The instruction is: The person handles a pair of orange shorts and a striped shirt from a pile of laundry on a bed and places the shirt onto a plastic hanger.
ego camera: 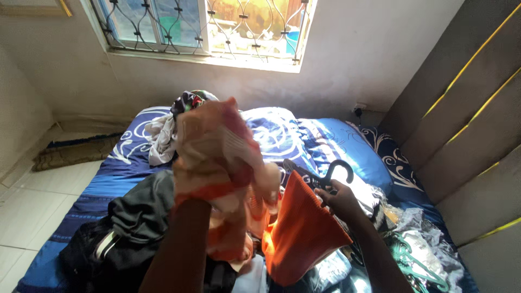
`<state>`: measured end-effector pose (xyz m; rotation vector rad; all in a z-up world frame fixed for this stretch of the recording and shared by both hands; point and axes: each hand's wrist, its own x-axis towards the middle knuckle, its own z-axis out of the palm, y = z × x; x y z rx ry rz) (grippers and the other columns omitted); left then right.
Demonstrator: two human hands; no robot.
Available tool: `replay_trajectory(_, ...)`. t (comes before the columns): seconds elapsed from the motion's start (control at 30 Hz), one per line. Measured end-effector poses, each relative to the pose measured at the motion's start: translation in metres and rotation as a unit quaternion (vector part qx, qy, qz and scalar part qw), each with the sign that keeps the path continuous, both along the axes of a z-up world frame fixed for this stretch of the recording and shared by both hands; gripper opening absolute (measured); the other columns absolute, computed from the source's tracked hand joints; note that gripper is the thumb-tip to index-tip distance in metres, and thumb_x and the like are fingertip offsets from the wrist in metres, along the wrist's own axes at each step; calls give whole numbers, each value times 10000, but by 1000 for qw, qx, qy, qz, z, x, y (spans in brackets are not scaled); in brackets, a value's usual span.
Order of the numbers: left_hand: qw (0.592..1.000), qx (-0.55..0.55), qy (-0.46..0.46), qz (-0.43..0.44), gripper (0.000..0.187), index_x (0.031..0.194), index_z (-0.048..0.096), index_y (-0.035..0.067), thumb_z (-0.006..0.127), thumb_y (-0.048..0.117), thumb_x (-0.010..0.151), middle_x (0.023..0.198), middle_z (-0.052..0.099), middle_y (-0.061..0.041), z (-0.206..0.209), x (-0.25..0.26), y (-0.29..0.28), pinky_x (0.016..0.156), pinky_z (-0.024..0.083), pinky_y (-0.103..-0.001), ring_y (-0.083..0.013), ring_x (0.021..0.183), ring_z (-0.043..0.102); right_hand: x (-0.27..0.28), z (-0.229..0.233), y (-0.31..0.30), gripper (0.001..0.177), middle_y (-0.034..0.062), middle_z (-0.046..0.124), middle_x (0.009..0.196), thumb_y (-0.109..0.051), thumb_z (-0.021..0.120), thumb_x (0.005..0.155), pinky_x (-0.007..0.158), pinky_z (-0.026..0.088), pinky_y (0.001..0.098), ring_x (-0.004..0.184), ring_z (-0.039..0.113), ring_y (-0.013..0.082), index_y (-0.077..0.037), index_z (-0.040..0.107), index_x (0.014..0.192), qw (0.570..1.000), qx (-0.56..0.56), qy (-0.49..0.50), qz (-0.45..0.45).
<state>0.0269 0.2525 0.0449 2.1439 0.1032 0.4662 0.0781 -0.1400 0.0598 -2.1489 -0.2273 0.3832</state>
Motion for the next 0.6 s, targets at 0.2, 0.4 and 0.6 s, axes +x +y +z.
replay_trajectory(0.2, 999, -14, 9, -35, 348, 1190, 647, 17, 487, 274, 1018, 1072, 709, -179, -32, -13, -43, 824, 620, -390, -264, 968, 712, -5, 12, 1, 352, 146, 750, 904, -282, 691, 930, 579, 535, 321, 701, 699, 190, -26, 679, 1171, 1000, -12, 4, -4)
replay_trajectory(0.4, 1000, -16, 9, -13, 354, 1193, 647, 17, 484, 278, 1019, 1075, 708, -178, -34, -12, -22, 827, 620, -387, -261, 970, 712, 5, 7, -18, 316, 104, 756, 899, -273, 688, 914, 624, 584, 339, 732, 728, 182, -57, 707, 1144, 1000, 4, 4, 10)
replay_trajectory(0.6, 1000, -28, -3, -5, 359, 1195, 648, 18, 481, 283, 1019, 1079, 707, -176, -26, -6, -30, 830, 619, -384, -257, 972, 712, 23, 24, -34, 332, 111, 775, 848, -335, 716, 889, 651, 592, 343, 757, 741, 190, -60, 776, 1064, 998, 16, -14, 67)
